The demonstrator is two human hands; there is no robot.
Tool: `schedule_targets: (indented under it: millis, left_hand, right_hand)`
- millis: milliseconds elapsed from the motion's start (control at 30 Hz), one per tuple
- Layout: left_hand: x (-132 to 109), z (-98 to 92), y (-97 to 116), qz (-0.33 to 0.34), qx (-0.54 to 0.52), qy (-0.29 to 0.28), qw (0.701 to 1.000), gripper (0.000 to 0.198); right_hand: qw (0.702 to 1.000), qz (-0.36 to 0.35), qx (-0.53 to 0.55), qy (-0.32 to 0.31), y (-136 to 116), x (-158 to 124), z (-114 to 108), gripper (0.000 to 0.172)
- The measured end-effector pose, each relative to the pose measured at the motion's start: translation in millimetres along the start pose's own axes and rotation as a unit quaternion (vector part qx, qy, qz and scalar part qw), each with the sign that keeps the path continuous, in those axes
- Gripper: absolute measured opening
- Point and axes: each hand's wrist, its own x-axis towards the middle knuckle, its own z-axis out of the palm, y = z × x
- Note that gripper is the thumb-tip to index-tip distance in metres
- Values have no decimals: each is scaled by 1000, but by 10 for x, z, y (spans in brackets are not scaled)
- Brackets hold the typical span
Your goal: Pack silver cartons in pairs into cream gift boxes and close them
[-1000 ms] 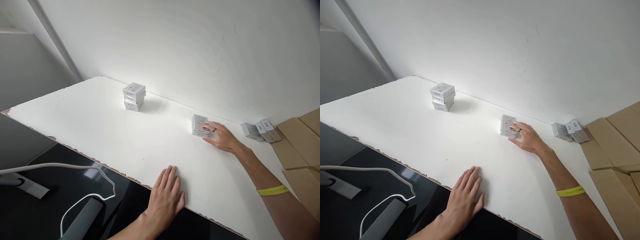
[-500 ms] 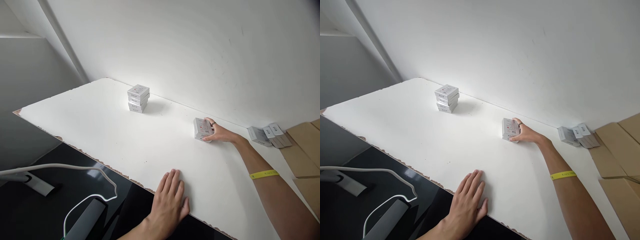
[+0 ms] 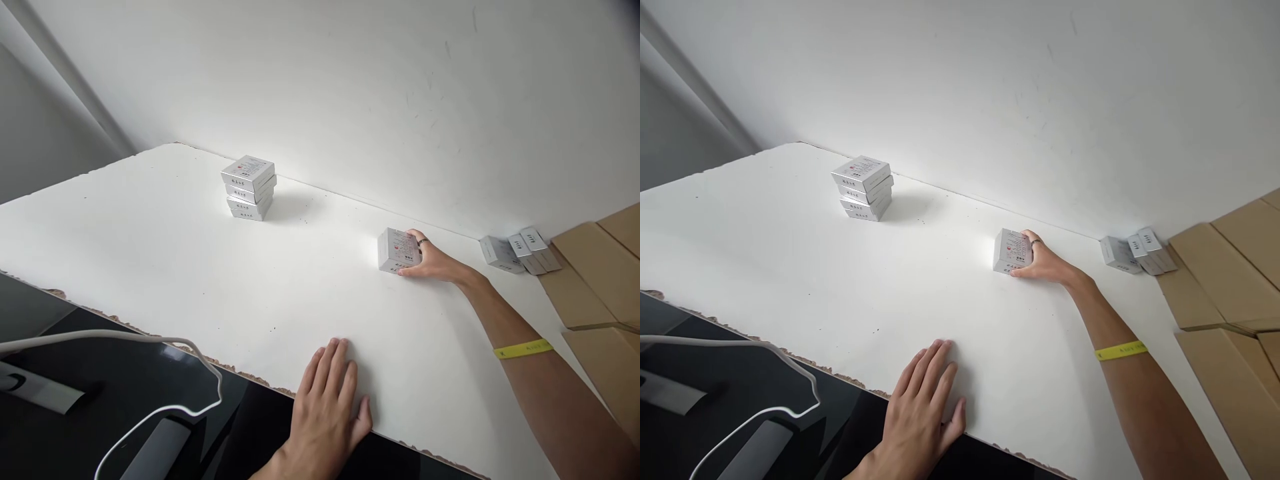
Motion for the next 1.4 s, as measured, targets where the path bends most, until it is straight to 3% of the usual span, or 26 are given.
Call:
schedule_targets:
  millis: [200, 367, 567, 667, 733, 800, 900, 967, 1033, 1133, 1200, 1267, 1400]
  left_hand:
    - [11, -12, -11, 3, -4, 7, 1000, 28]
    - [0, 0, -6, 8, 0, 16, 1000, 28]
    - [1, 6, -10, 8, 11, 8, 1000, 30]
    - [8, -23, -21, 10, 1, -2, 1000, 30]
    - [22, -46, -35, 9, -12, -6, 1000, 29]
    - [50, -61, -57, 14, -16, -10, 1000, 27]
    - [104, -57, -95, 43, -3, -11, 999, 24]
    - [131, -44, -113, 66, -1, -1, 998, 22]
    - [141, -29, -129, 83, -3, 8, 996, 21]
    - [130, -7, -163, 100, 9, 14, 995, 24]
    - [115, 6, -193, 109, 17, 16, 994, 26]
    - [101, 14, -214, 116, 20, 16, 993, 28]
    - [84, 13, -193, 88, 19, -3, 996, 28]
  right_hand:
    - [1000, -13, 11, 4, -50, 82, 53, 100]
    - [998, -62, 11, 33, -397, 230, 206, 100]
    - [982, -169, 50, 70, -943, 630, 608, 122]
    - [984, -165, 64, 28, -1058, 738, 748, 137]
    - [983, -162, 81, 9, -1040, 757, 728, 143]
    - [976, -191, 99, 38, -913, 758, 599, 138]
    - [968, -156, 59, 188, -470, 697, 240, 119]
    - [951, -45, 15, 306, -33, 576, -45, 97]
    - [915, 67, -1, 398, 447, 389, -305, 82]
    - [841, 216, -16, 496, 1091, 70, -565, 79]
    - [804, 283, -29, 523, 1402, -98, -661, 83]
    - [789, 311, -53, 527, 1609, -193, -742, 87]
    - [814, 294, -116, 488, 1793, -180, -977, 86]
